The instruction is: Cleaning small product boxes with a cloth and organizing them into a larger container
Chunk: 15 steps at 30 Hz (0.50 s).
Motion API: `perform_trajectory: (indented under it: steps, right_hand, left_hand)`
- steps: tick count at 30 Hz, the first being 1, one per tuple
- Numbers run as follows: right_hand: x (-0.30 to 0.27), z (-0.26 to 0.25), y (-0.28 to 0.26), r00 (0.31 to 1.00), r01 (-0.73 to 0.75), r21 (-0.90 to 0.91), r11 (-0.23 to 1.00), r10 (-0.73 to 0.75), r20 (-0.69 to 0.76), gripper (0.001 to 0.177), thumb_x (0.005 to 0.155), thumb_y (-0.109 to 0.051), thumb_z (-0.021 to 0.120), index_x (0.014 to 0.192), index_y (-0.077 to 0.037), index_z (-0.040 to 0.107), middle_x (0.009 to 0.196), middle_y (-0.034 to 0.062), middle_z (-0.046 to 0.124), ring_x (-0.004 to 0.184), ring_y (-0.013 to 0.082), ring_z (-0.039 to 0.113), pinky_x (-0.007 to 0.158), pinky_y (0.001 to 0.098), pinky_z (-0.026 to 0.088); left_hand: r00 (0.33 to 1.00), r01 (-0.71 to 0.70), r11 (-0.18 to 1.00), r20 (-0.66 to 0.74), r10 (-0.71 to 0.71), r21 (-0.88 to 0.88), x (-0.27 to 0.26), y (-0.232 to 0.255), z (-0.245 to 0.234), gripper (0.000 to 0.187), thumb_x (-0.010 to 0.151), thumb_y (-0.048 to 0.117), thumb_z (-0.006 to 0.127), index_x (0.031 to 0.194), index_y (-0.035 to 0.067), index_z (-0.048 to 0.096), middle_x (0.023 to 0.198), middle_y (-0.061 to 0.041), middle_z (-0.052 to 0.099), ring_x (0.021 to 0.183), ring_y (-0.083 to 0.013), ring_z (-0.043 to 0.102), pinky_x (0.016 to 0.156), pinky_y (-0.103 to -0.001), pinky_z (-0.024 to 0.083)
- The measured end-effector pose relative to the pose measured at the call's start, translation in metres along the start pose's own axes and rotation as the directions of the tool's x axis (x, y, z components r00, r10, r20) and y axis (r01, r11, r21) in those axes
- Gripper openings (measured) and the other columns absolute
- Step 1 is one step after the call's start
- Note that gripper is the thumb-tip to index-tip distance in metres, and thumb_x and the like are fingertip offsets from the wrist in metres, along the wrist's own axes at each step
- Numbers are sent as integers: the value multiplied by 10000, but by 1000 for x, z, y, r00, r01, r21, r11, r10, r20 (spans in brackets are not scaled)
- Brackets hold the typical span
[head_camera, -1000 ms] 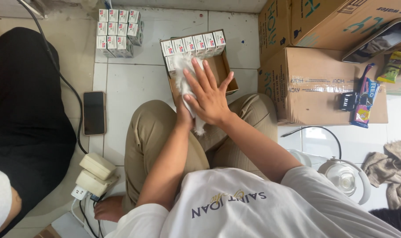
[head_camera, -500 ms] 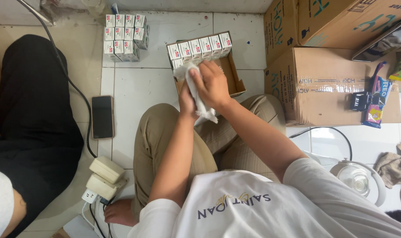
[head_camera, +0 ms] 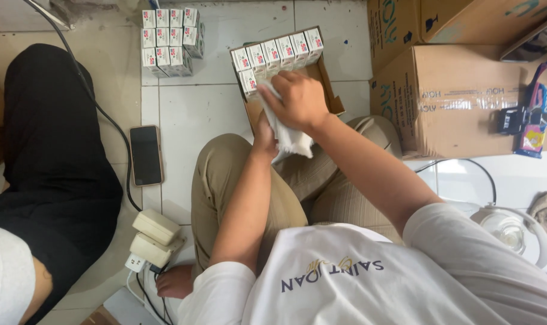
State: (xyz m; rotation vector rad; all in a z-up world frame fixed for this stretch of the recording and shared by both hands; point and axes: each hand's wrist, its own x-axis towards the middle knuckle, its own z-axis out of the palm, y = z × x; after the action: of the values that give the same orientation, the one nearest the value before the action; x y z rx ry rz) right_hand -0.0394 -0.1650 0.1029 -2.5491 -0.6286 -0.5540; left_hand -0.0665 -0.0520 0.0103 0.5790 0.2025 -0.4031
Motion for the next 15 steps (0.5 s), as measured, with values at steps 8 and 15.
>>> perform_trajectory:
  steps: [8,15]
  right_hand:
    - [14,-12,-5,826,-558,378,739,537,169,602,1039,-522,462,828,-1,679,664,78,661,510,170,601,514,300,523]
    - [-12,-30,-7,537,-561,824,-77,724,433,574,993,-473,452,1157,46,634,1002,105,661,835,113,583,741,263,512]
  left_hand:
    - [1000,-10,1000,22,9,21,-4,-2,9,662,1015,535,461,1408,9,537,1263,-158,657,1093,-223,633,894,-370,491]
    - [988,-148,963,10,155,-226,-13,12,1,318,1004,310,569,1180,50,619,1093,-115,697,951,-216,662,850,-360,502]
